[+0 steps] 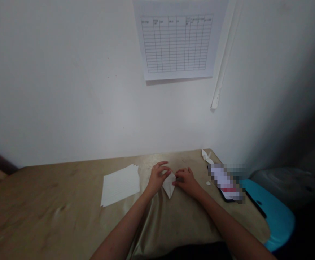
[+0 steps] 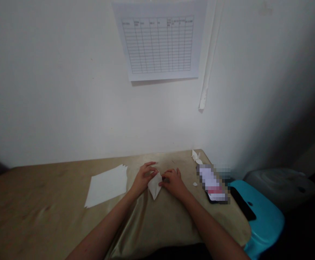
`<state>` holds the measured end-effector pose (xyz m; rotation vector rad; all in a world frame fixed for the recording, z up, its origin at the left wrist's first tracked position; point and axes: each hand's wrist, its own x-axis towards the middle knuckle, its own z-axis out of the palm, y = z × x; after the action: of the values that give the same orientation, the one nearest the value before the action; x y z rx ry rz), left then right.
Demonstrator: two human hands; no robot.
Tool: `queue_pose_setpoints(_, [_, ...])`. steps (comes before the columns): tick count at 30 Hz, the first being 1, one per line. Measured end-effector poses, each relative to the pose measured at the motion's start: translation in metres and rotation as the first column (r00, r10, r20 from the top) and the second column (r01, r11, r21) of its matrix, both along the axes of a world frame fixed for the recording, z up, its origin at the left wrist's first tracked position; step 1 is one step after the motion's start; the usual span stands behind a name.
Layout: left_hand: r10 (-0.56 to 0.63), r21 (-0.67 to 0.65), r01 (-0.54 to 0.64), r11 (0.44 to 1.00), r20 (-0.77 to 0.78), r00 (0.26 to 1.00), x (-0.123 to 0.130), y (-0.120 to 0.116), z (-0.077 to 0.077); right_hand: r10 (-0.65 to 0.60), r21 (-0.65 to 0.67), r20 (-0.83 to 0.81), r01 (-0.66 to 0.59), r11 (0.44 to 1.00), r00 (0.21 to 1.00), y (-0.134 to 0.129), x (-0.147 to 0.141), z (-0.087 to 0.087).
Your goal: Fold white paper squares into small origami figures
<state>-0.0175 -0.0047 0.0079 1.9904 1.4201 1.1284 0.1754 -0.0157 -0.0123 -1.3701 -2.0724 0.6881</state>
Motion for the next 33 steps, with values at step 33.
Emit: queue_pose_setpoints(33, [0.056, 0.128, -0.048, 0.991, -0.056, 0.997, -0.002, 0.008, -0.017, -0.061, 0.065, -0.031, 0.063, 0.996, 0.998, 0.005, 0.0, -0.01])
